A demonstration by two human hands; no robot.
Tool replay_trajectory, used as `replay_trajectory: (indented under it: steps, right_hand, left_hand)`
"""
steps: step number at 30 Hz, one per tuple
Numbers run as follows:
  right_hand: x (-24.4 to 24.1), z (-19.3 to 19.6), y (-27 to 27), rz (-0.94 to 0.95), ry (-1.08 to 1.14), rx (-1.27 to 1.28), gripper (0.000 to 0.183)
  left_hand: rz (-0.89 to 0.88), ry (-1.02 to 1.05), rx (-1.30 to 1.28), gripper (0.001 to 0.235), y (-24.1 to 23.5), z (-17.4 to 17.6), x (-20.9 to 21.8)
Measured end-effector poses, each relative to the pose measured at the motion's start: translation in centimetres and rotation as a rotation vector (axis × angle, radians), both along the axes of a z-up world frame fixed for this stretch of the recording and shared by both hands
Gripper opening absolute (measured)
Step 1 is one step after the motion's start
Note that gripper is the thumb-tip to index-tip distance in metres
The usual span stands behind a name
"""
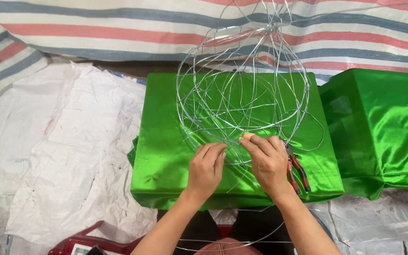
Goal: Forming a wire cage by bending and cutting metal wires by hand and with pliers.
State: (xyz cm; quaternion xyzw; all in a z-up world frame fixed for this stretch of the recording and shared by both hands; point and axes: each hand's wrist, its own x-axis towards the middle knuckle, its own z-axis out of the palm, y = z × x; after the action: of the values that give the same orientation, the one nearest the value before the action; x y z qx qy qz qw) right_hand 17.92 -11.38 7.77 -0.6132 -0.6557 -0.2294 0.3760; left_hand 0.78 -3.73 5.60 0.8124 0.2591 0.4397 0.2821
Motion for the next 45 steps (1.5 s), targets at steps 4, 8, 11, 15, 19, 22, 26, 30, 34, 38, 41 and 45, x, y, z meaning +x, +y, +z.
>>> replay_trajectory:
  steps: [4, 8, 11, 15, 19, 22, 26, 30, 34, 38, 41, 45]
  right_hand:
    - [0.0, -0.5, 0.0, -0.002, 0.029, 0.024, 0.016]
    - [-0.2, 0.2, 0.0, 0.025, 0.111, 0.027, 0.010]
    - [-0.9, 0.7, 0.0, 0.033, 0.104, 0.007, 0.009]
    - [-1.3, 0.7, 0.2, 0.027, 0.026, 0.014, 0.009]
    - [-1.6, 0.5, 0.6, 0.014, 0.032, 0.022, 0.008]
    - [-1.8, 0.5, 0.6, 0.003, 0.027, 0.031, 0.008]
    - [-1.8, 0.2, 0.6, -0.007, 0.022, -0.007, 0.010]
    - [-2.1, 0.3, 0.5, -0.022, 0.038, -0.054, 0.013]
    - [-2.4, -0.2, 0.3, -0.040, 0.007, -0.065, 0.014]
    - [-2.7, 0.0, 0.5, -0.063, 0.015, -0.065, 0.014]
    - [-2.9, -0.8, 0.6, -0.090, -0.003, -0.049, 0.016]
    - [-3.4, -1.5, 1.1, -0.103, 0.002, 0.009, 0.019]
  left_hand:
    - [0.104, -0.016, 0.347, 0.014, 0.4, -1.2, 0.8]
    - [0.102, 0.054, 0.111, 0.015, 0.0, -1.0, 0.6]
    - [-0.015, -0.009, -0.175, 0.014, -0.1, -2.2, 1.5]
    - [-0.098, -0.245, -0.436, 0.016, 0.1, -4.7, 2.8]
    - [-0.119, -0.383, -0.491, 0.022, -0.2, -4.5, 3.5]
    - [-0.096, -0.416, -0.474, 0.022, -0.1, -4.4, 3.6]
    - [-0.079, -0.430, -0.474, 0.021, -0.1, -4.0, 3.3]
    - [-0.080, -0.412, -0.567, 0.025, 0.1, -2.9, 3.1]
    - [-0.127, -0.455, -0.821, 0.046, 0.6, -4.9, 3.5]
    - [-0.062, -0.437, -0.900, 0.050, 0.7, -2.9, 3.7]
    - [-0.049, -0.439, -0.930, 0.047, 0.9, -3.3, 3.9]
    - [-0.051, -0.469, -0.905, 0.040, 0.8, -2.8, 3.9]
